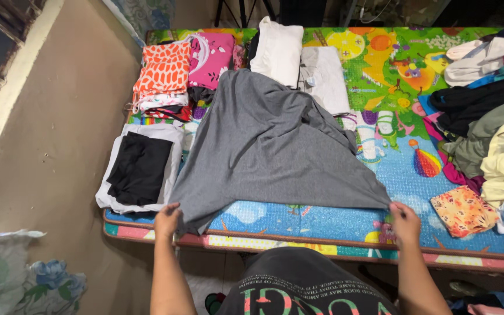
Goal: The person folds a white t-shirt and then a grey shirt by hand on a padded surface.
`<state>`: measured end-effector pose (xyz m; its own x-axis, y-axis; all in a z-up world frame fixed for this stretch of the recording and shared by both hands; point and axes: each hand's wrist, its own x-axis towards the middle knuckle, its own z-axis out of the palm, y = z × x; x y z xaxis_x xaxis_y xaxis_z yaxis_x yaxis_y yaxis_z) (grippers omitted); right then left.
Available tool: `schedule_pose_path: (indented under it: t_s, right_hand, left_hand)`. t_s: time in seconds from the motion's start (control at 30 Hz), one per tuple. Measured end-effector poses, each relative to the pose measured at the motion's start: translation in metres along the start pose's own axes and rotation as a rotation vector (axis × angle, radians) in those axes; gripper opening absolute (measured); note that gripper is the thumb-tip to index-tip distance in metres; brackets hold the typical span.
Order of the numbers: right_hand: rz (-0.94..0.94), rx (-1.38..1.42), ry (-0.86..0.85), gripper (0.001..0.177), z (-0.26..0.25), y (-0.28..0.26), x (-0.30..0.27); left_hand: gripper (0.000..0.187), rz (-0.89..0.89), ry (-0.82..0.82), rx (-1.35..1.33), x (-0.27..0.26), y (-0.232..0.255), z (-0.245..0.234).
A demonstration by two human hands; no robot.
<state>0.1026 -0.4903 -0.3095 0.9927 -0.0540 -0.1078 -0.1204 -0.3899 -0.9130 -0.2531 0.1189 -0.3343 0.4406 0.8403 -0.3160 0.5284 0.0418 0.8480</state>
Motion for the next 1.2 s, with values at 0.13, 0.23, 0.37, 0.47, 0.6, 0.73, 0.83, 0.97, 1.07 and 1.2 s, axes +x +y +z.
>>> schedule_pose_path:
  t_s: [0.13, 0.23, 0.37, 0.47, 0.6, 0.73, 0.83, 0.97, 1.07, 1.2]
  right_hand:
    - [0.27, 0.596, -0.07, 0.015, -0.011, 0.008, -0.019]
    - [0.214, 0.892, -0.149, 0.006, -0.007, 0.006, -0.01]
    - [0.235, 0.955, -0.176, 0.007, -0.004, 0.009, -0.003]
    - [0.271, 0.258, -0.13, 0.028, 0.002, 0.01, -0.003]
    - [0.017, -0.558, -0.287, 0.061, -0.002, 0.013, -0.006]
    - [0.18, -0.563, -0.406, 0.071, -0.003, 0.011, -0.004]
    - [0.268, -0.494, -0.508, 0.068, -0.01, 0.006, 0.002]
    - [0.08, -0.946, -0.621, 0.069, -0.019, 0.004, 0.001]
    - [0.171, -0.989, -0.65, 0.068, -0.019, 0.003, 0.001]
    - [0.14, -0.997, -0.779, 0.066, -0.022, 0.002, 0.01]
  left_hand:
    - [0.063, 0.058, 0.08, 0.008, -0.019, -0.007, 0.014]
    - [0.081, -0.012, 0.033, -0.186, -0.024, -0.007, 0.022]
    - [0.082, 0.078, -0.081, -0.282, -0.021, -0.004, 0.02]
    - [0.065, -0.077, -0.185, -0.324, -0.021, 0.0, 0.002]
    - [0.052, -0.268, -0.182, -0.481, -0.023, 0.002, -0.017]
    - [0.056, -0.291, -0.198, -0.499, -0.02, 0.002, -0.032]
    - [0.059, -0.218, -0.216, -0.567, -0.018, -0.002, -0.04]
    - [0.059, -0.154, -0.178, -0.413, -0.021, -0.009, -0.048]
    - [0.055, -0.097, -0.14, -0.037, -0.022, -0.015, -0.034]
    - [0.051, 0.226, 0.14, 0.636, -0.021, -0.016, -0.017]
